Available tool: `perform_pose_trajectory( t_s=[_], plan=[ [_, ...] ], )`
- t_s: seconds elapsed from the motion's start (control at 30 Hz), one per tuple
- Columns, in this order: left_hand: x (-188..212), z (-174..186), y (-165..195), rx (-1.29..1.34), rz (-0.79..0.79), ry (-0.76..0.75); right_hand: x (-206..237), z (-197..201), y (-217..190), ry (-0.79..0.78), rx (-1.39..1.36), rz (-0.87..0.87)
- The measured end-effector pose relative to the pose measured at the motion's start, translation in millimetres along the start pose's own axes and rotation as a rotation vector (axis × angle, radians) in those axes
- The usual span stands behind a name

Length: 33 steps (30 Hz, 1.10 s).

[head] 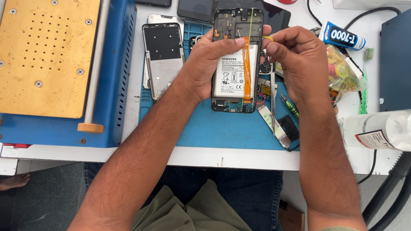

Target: The person secures a disassembled smartphone by wrapping multiple rubber bands around its chassis to hold the internal components in place. The person then adjusts the bands to ensure the phone remains tightly bound.

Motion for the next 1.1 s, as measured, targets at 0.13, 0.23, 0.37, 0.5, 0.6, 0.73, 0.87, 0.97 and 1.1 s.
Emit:
perform_pose_trajectory(
  t_s=[0.13,0.23,0.37,0.5,0.6,0.73,0.87,0.97,1.1],
  plan=[
    [-0.1,-4.9,0.0,-0.017,-0.013,-0.055,-0.8,7.0,-4.9,0.027,-0.033,-0.002],
    [-0.5,2.5,-6.6,-0.082,0.022,0.044,-2.3,11.4,-9.5,0.059,-0.047,0.018],
    [0.5,-9.5,-12.6,-0.122,0.075,-0.024,-1.4,22.2,-18.8,0.212,0.073,0.166],
    [3.8,-17.7,-11.9,-0.221,0.076,-0.024,-1.1,19.2,-14.7,0.165,0.138,0.152],
    [4.6,-20.7,-11.4,-0.228,0.072,-0.053,-0.5,15.6,-10.8,0.096,0.104,0.119],
    [0.5,-9.6,-20.0,-0.235,0.116,-0.003,-0.9,16.8,-13.5,0.099,0.220,0.142],
    [-1.4,5.3,-28.9,-0.256,0.167,0.062,2.2,14.4,-21.2,0.096,0.372,0.221],
    [-1.7,5.7,-30.4,-0.247,0.157,0.035,5.1,9.6,-27.6,0.094,0.451,0.289],
    [-2.3,4.3,-31.1,-0.254,0.124,0.026,7.3,1.4,-31.8,0.101,0.559,0.322]
  ],
)
Point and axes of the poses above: each hand's wrist, its own x-axis away from the middle knuckle, its own z-axis out of the back of the hand, y = z × x, the point moved 9 cm from there along -x, towards the middle knuckle, and after that the axes turned 1 degree about -x, right-handed, at the moved point
